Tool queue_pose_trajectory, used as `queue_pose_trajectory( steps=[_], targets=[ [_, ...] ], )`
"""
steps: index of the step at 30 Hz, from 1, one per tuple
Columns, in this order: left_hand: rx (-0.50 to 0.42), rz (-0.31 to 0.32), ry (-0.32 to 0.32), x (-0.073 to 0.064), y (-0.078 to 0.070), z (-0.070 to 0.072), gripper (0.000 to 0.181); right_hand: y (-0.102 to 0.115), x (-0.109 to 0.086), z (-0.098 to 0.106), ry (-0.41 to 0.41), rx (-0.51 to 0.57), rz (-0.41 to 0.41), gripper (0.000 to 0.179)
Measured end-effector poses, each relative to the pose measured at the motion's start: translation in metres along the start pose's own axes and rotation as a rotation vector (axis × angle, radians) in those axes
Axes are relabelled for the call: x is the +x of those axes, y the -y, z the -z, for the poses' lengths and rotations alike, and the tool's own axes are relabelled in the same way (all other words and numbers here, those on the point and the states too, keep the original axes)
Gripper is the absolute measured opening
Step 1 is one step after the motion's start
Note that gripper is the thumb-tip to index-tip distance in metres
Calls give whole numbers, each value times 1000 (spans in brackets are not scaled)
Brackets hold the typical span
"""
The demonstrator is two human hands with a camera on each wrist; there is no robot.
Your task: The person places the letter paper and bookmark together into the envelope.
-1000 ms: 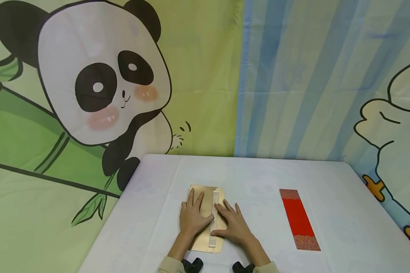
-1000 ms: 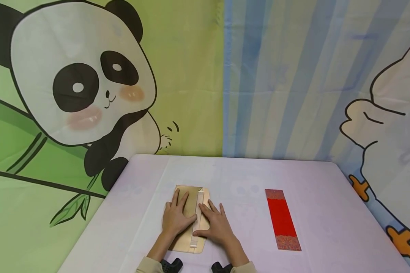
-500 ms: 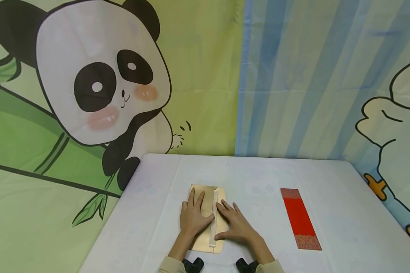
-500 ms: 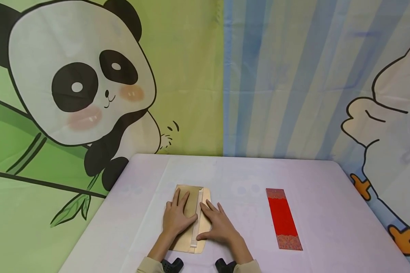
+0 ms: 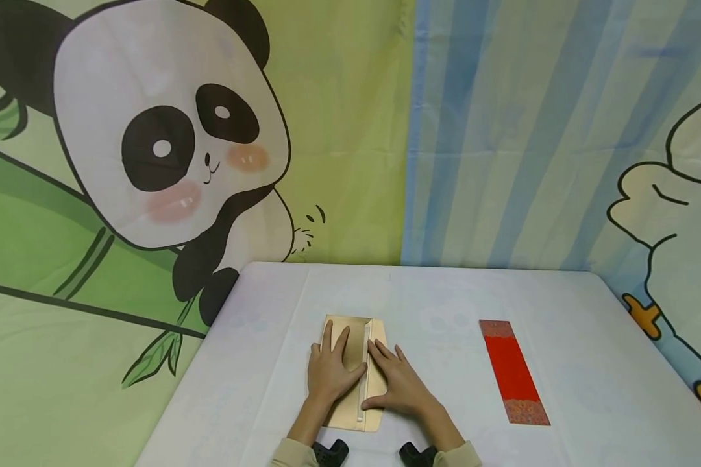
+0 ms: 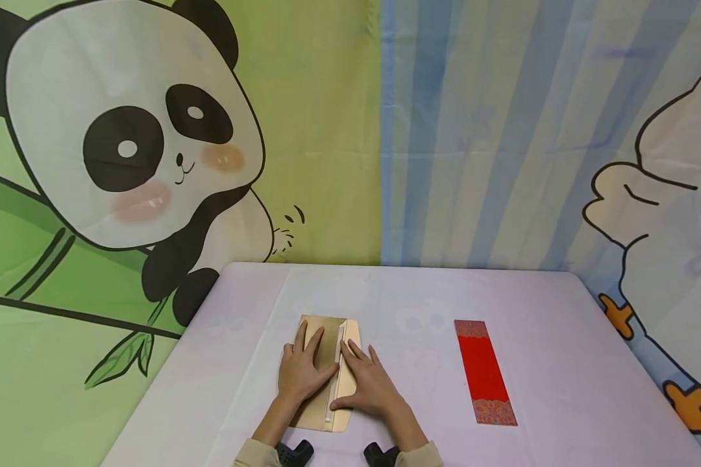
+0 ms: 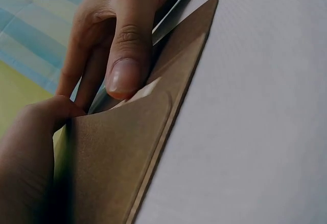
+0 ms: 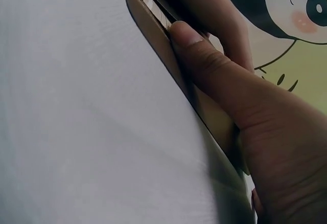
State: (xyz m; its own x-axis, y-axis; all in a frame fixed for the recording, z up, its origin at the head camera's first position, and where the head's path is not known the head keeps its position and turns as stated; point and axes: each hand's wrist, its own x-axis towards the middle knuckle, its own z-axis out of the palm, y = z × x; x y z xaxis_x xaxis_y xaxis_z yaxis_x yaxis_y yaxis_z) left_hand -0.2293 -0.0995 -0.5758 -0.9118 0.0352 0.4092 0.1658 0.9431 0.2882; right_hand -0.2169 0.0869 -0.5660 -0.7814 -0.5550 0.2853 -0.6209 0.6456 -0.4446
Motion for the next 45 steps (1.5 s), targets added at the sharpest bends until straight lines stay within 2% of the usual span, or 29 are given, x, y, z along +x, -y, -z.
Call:
queue_pose_trajectory(
  steps=[8, 22, 34, 45],
  targets=[
    [-1, 0, 4, 0, 0, 1, 84, 1, 0, 0, 20, 7, -21, 117],
    [11, -12, -8, -1, 0, -1, 87, 3, 0, -3, 17, -22, -5, 114],
    [15, -26, -14, 1, 0, 2, 87, 1, 4, -5, -21, -46, 14, 115],
    [1, -20, -16, 0, 0, 2, 85, 0, 2, -5, -30, -19, 49, 114]
  ],
)
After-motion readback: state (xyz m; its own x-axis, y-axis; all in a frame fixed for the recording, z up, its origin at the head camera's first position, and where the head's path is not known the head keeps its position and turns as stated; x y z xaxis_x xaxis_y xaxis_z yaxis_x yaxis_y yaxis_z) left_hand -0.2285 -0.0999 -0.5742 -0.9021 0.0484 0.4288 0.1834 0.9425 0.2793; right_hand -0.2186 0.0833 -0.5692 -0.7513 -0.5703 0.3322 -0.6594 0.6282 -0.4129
